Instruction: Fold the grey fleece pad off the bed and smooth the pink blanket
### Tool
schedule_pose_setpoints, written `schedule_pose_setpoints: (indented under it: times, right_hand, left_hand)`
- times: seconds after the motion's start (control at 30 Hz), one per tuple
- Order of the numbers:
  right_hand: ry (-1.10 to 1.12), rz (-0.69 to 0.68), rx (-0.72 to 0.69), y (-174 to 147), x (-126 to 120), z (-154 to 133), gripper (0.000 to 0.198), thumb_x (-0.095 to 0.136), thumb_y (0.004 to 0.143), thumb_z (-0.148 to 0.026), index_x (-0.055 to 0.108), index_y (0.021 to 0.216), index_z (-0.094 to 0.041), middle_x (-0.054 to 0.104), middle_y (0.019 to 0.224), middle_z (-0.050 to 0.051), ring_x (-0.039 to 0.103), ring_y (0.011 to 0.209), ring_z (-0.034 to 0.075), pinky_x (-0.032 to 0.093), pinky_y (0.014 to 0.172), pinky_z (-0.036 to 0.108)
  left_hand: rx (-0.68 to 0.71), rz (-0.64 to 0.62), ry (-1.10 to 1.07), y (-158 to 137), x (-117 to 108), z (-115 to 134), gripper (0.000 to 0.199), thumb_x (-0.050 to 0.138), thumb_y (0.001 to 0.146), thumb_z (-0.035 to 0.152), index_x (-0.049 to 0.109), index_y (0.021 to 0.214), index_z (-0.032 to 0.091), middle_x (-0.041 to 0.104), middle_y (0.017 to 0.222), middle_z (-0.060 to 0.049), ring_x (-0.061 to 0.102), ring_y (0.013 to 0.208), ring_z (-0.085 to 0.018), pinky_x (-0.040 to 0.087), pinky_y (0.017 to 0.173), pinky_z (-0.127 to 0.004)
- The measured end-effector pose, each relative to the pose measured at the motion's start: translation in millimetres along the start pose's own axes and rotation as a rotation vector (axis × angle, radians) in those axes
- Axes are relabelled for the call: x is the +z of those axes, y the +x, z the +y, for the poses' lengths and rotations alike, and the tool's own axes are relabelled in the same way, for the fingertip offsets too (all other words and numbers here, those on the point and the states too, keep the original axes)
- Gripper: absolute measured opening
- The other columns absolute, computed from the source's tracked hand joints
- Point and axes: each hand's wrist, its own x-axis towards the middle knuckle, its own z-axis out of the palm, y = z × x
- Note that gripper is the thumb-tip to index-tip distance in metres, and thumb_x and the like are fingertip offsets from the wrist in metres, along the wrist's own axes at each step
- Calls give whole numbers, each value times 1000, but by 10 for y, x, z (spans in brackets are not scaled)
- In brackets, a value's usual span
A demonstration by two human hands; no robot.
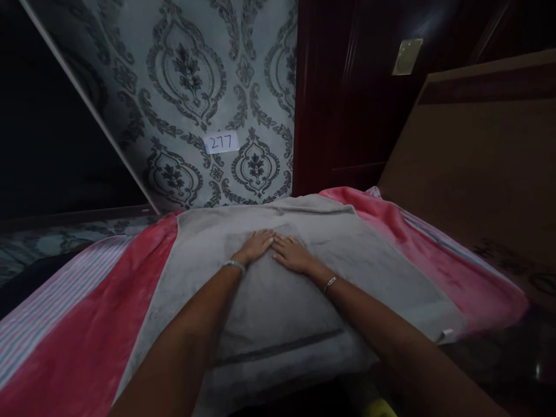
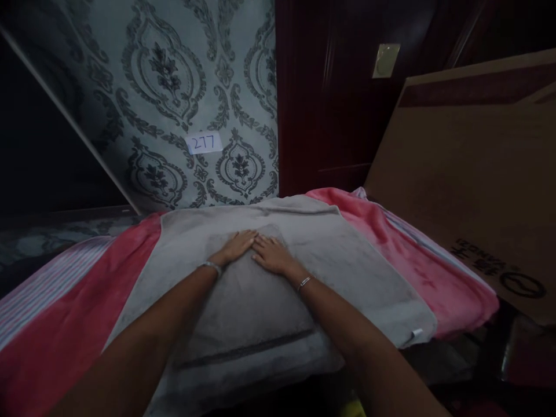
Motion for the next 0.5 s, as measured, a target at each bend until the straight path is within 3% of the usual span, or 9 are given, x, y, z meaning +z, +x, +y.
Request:
schedule_pose_setpoints:
  times: [0.13,0.27,0.5]
  right_hand:
    - [-11,-21,-21,-53,39,-2,63,40,107,-45,30,165,-25,24,171,13,18,159,29,13,128,57]
    - [58,-93,-97,-186,-31,-80,61,45,106,-49,34,164,-31,23,172,8,12,160,34,9,126,63]
    - [265,-287,-341,-1249,-95,-734,61,53,103,-51,37,160,-42,28,170,-2,4,161,29,-1,128,60]
  left_hand:
    - [-2,9,-22,17,157,-70,61,17,106,42,46,156,24,43,164,-6,31,156,-20,16,130,-50]
    - [-13,-8,-63,31,170,-120,64,10,106,43,48,155,26,45,164,-3,31,156,-18,15,130,-45]
    - [37,-24,29,44,170,-106,59,28,105,49,45,156,27,39,167,-5,27,157,-23,11,130,-50]
